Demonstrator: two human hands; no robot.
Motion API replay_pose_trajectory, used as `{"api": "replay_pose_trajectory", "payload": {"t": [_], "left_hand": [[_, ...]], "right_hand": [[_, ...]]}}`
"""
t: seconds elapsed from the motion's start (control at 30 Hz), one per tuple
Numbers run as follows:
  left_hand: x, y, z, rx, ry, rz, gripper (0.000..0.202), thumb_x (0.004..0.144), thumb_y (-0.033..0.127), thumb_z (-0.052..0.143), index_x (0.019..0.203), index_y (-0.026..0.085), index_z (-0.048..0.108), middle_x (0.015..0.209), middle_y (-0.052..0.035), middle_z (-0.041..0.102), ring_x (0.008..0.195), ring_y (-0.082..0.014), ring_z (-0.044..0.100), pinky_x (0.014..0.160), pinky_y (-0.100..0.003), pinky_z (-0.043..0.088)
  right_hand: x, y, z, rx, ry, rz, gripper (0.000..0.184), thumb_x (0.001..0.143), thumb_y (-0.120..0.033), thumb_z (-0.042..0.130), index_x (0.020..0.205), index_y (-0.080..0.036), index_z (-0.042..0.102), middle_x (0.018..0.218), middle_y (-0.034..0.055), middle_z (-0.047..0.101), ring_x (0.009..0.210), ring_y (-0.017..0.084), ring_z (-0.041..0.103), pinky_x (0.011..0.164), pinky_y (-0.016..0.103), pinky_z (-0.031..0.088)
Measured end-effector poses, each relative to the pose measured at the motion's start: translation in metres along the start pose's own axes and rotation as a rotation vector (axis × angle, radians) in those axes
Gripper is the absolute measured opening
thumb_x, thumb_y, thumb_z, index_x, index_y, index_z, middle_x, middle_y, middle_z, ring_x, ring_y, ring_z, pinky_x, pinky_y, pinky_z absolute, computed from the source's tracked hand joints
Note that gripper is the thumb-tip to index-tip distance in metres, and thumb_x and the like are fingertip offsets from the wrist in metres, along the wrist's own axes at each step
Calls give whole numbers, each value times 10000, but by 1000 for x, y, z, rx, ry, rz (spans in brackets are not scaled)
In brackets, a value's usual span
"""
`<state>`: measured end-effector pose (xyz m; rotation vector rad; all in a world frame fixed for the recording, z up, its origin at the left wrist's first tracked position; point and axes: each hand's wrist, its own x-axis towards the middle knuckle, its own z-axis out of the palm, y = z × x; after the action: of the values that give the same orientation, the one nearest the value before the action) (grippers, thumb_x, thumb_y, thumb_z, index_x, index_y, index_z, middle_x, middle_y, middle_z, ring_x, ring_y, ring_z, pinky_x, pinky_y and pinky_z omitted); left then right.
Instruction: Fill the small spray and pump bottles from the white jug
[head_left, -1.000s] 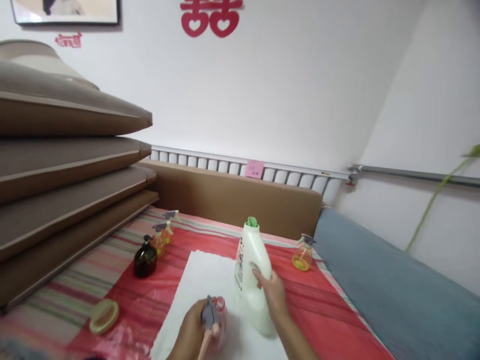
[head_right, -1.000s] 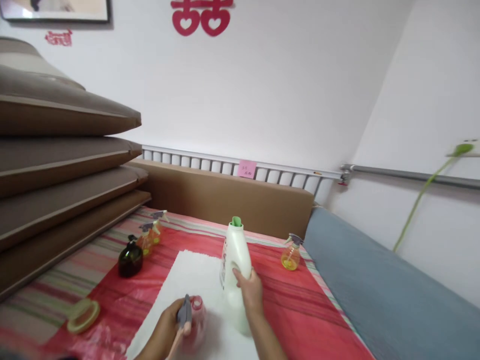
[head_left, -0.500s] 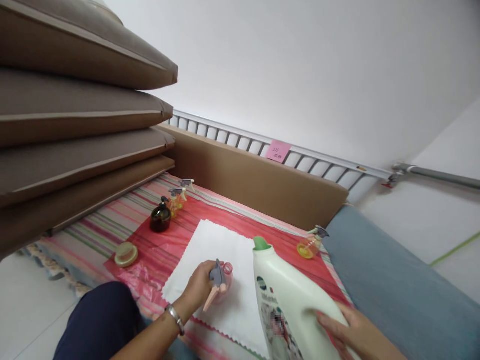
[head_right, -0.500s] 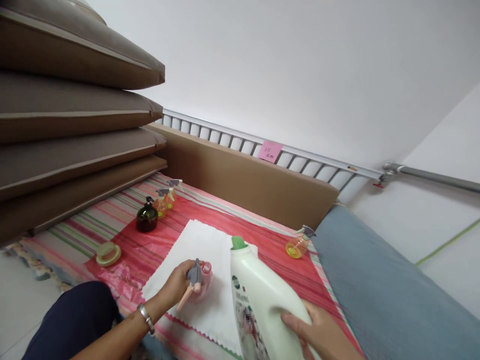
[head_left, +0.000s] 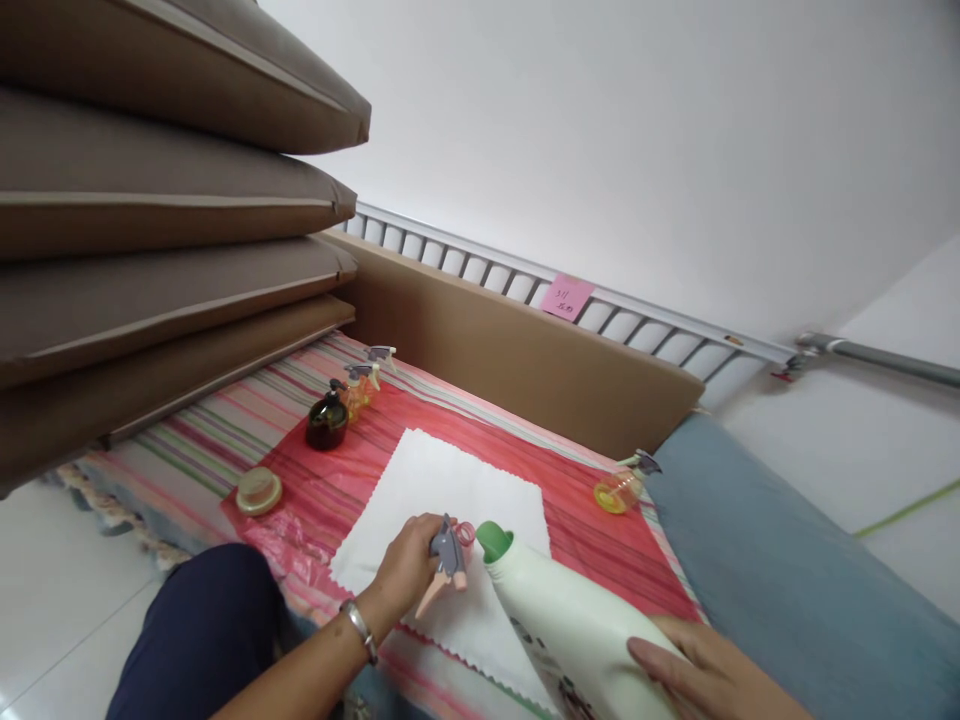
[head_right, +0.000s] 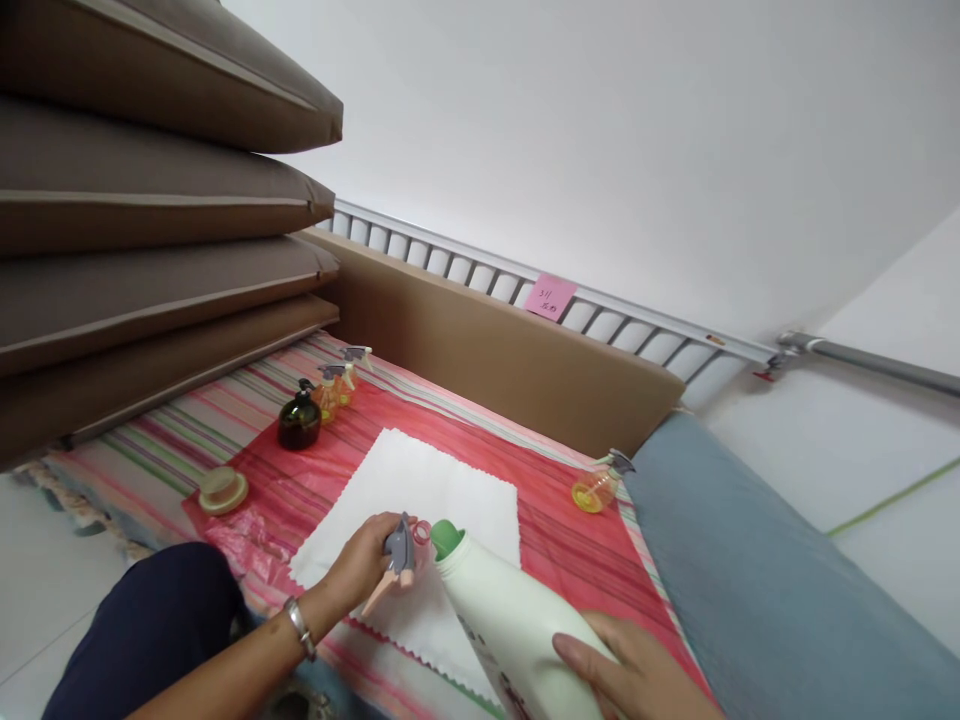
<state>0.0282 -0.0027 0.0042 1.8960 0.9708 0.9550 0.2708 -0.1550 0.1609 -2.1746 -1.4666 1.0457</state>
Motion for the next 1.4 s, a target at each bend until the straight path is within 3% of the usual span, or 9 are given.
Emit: {"api": "replay_pose_trajectory", "payload": {"t": [0.27,0.43,0.6,1.0,1.23,1.4], "left_hand": [[-1,-4,2,36,-5,-14,291,626,14,504,825,192,619,882,-41,633,867,-210,542,762,-284,401],[-2,-3,2,24,-14,2,288,640,37,516,853,199,623,910,-45,643,896,-218,546,802,-295,399],[-2,-1,2,43,-16,-5,283,634,43,504,844,198,613,900,-45,631,879,-215,540,777,-290,398],[-2,3,3,102,-55,-4,269,677,67,524,891,208,601,957,-39,626,925,-209,528,788,-279,399],[-2,5,3,103,-44,5,208,690,79,530,842,208,591,946,-32,630,918,-204,536,785,-274,399],[-2,4,3,105,-37,19,241,684,78,539,876,214,592,957,-27,630,918,-202,532,776,-269,396]], "right_hand": [[3,-20,-7,-21,23,2,429,631,-631,608,551,-210,611,481,6,546,381,123,457,352,227,303],[5,-25,-12,-70,-35,37,461,645,-656,578,569,-202,549,456,-30,489,343,93,414,373,221,294],[5,-34,-12,-56,-8,39,437,643,-635,580,556,-210,526,441,-32,480,327,93,390,357,224,265],[15,-32,-26,-326,-85,17,455,720,-620,464,660,-172,523,536,-35,486,351,71,426,345,185,324],[15,-45,-28,-371,-107,44,446,731,-590,442,695,-151,514,522,-35,468,361,66,414,338,175,315],[17,-42,-31,-351,-132,37,437,749,-582,447,700,-152,508,518,-26,493,357,68,418,321,171,308]]}}
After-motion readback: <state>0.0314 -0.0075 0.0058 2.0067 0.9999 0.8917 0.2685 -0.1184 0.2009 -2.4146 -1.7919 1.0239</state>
